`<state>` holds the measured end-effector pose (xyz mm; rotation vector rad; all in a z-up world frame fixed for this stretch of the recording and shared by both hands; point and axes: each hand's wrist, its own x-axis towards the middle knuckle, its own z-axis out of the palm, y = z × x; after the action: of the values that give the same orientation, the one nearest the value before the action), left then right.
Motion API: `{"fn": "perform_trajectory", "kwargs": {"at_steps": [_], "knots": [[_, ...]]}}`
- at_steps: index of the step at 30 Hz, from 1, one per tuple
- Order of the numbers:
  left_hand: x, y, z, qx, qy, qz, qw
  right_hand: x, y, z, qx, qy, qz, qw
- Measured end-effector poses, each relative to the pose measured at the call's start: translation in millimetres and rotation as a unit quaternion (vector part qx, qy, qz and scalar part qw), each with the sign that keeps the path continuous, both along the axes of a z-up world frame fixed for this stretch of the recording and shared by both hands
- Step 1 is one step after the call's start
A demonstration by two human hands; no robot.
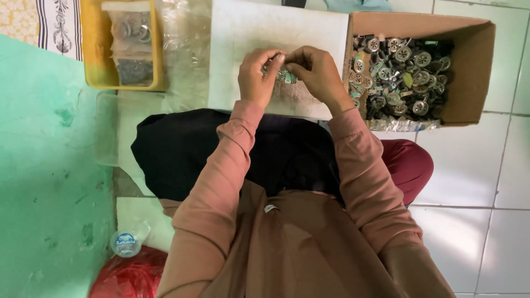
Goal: The person sits on the floor and sorts small metal parts from a cardboard box onto a white board. They then gather the sorted parts and place them into a small plastic bag.
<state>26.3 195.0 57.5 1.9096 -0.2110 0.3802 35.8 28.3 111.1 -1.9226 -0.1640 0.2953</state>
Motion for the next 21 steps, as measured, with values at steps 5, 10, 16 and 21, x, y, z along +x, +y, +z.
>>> {"fn": "perform_trajectory", "kwargs": {"at_steps": [5,10,16,21], "knots": [[1,16,-26,0.019,0.029,0.033,0.999,6,11,-6,-0.039,-0.026,-0.020,0.999],[7,19,-47,0.138,-0.005,0.030,0.990,4,5,-8,-0.078,-0.064,-0.013,0.995],[-5,-1,-10,0.185,-0.079,0.013,0.979,-3,-89,-10,-0.170,-0.113,-0.082,0.976],[-14,-66,-18,0.354,-0.179,-0.145,0.906,-21,-205,-27,-0.197,-0.145,-0.163,0.956]]}}
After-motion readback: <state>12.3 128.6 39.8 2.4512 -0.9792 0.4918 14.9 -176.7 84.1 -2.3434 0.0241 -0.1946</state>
